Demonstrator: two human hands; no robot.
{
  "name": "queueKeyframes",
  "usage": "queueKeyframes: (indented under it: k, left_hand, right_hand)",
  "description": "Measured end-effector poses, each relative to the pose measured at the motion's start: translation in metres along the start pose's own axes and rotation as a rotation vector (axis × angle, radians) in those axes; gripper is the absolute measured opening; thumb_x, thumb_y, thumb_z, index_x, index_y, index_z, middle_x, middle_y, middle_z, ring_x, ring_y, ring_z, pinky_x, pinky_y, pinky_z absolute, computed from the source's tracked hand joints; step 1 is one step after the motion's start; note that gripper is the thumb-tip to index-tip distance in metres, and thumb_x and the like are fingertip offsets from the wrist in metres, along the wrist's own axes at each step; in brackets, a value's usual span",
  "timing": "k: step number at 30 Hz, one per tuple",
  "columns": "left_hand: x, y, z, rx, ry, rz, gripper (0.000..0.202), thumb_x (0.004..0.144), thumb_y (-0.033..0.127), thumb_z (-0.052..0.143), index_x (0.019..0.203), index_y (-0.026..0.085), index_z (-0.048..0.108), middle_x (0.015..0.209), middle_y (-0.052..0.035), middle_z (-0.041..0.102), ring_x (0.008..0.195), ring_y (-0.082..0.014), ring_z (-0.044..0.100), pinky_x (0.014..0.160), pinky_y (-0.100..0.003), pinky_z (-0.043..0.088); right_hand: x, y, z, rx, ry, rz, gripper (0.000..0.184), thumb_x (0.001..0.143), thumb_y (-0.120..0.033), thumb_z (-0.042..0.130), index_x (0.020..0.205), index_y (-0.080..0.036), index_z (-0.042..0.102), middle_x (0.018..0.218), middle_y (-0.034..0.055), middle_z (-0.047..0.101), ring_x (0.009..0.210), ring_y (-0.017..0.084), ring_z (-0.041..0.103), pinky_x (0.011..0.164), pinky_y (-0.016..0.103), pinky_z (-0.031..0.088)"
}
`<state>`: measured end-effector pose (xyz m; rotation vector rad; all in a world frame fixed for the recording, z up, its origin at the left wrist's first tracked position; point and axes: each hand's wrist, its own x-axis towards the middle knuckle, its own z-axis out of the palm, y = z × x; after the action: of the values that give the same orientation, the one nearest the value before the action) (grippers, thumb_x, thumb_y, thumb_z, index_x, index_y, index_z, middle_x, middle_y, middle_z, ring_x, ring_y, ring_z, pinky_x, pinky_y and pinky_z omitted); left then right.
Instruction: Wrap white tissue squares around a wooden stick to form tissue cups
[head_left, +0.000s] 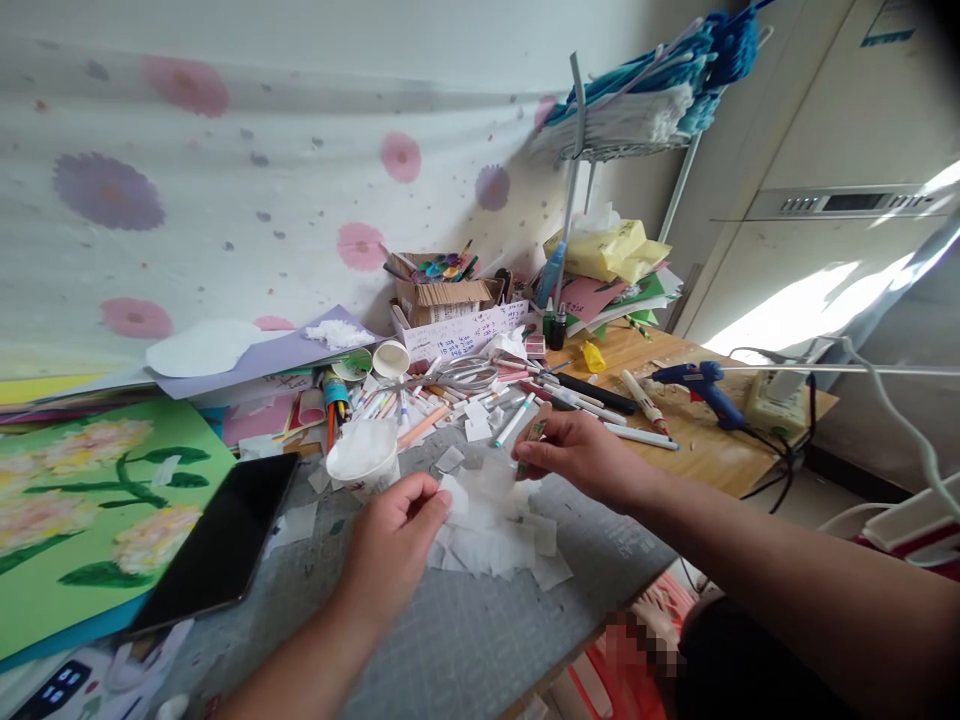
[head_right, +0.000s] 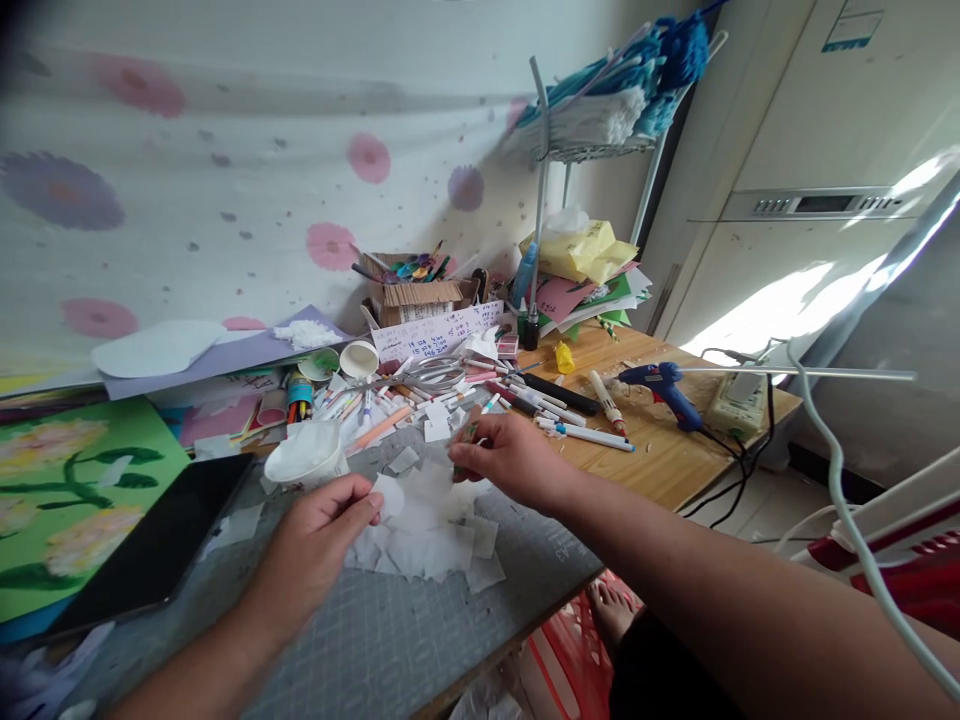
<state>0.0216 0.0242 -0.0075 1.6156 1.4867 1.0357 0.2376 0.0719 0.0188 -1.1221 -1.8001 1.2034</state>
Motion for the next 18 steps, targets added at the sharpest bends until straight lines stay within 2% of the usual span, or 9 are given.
queueKeyframes:
  k: [2,3,5,7,10,14,16,18]
  left_hand:
    - [0.004,-0.003,-0.001,0.042,0.011,0.028,0.025,0.078,0.032,0.058,0.057,0.021,0.052,0.050,0.0061,0.042,0.049,-0.0145,0.040,0.048,-0.024,0.029]
    - [0.006,-0.004,-0.002,0.063,0.032,0.043,0.020,0.077,0.032,0.059,0.060,0.021,0.056,0.053,0.0053,0.046,0.052,-0.0155,0.042,0.050,-0.025,0.031]
    - [0.010,-0.007,-0.003,0.091,0.105,0.081,0.010,0.074,0.029,0.062,0.080,0.021,0.064,0.072,0.0013,0.058,0.061,-0.0182,0.048,0.058,-0.027,0.036]
    - [0.012,-0.008,-0.004,0.103,0.172,0.125,0.023,0.071,0.026,0.064,0.094,0.021,0.064,0.089,-0.0025,0.060,0.069,-0.0200,0.049,0.066,-0.031,0.038]
    - [0.009,-0.006,-0.005,0.075,0.222,0.192,0.023,0.069,0.025,0.065,0.092,0.022,0.065,0.092,-0.0038,0.059,0.075,-0.0223,0.049,0.074,-0.035,0.038]
    - [-0.003,-0.001,-0.001,-0.056,0.197,0.238,0.009,0.070,0.028,0.065,0.078,0.022,0.067,0.081,-0.0028,0.060,0.077,-0.0234,0.052,0.077,-0.035,0.039]
    - [-0.009,0.002,0.004,-0.155,0.156,0.225,0.009,0.072,0.030,0.066,0.075,0.022,0.069,0.080,-0.0032,0.063,0.081,-0.0237,0.055,0.080,-0.035,0.040]
    - [-0.013,0.008,0.010,-0.281,0.107,0.180,0.013,0.075,0.033,0.066,0.078,0.021,0.070,0.082,-0.0041,0.066,0.085,-0.0236,0.059,0.082,-0.034,0.042]
  right_hand:
    - [0.002,0.007,-0.004,-0.042,0.003,0.031,0.017,0.083,-0.026,0.062,0.075,-0.011,0.066,0.064,0.0035,0.067,0.060,0.013,0.064,0.060,0.025,0.052]
    - [0.003,0.011,-0.005,-0.067,0.008,0.038,0.016,0.082,-0.024,0.063,0.074,-0.010,0.066,0.064,0.0030,0.067,0.059,0.013,0.063,0.060,0.025,0.052]
    - [0.005,0.018,-0.007,-0.119,0.033,0.030,0.014,0.082,-0.021,0.066,0.074,-0.010,0.066,0.067,0.0022,0.066,0.063,0.013,0.063,0.064,0.027,0.052]
    - [0.008,0.022,-0.009,-0.155,0.079,0.005,0.015,0.087,-0.024,0.062,0.085,-0.010,0.064,0.081,0.0026,0.066,0.073,0.014,0.064,0.069,0.030,0.053]
    - [0.011,0.023,-0.015,-0.177,0.183,-0.059,0.019,0.092,-0.029,0.056,0.099,-0.011,0.061,0.095,0.0042,0.064,0.082,0.016,0.064,0.073,0.034,0.054]
    - [0.005,0.008,-0.014,-0.143,0.323,-0.257,0.016,0.088,-0.028,0.059,0.084,-0.013,0.062,0.087,0.0045,0.064,0.082,0.018,0.061,0.078,0.036,0.050]
    - [-0.004,-0.006,-0.006,-0.102,0.323,-0.394,0.015,0.085,-0.028,0.061,0.077,-0.015,0.063,0.083,0.0056,0.064,0.082,0.019,0.060,0.080,0.036,0.048]
    - [-0.019,-0.022,0.008,-0.050,0.260,-0.525,0.015,0.084,-0.029,0.061,0.075,-0.017,0.063,0.082,0.0061,0.065,0.084,0.019,0.060,0.083,0.035,0.047]
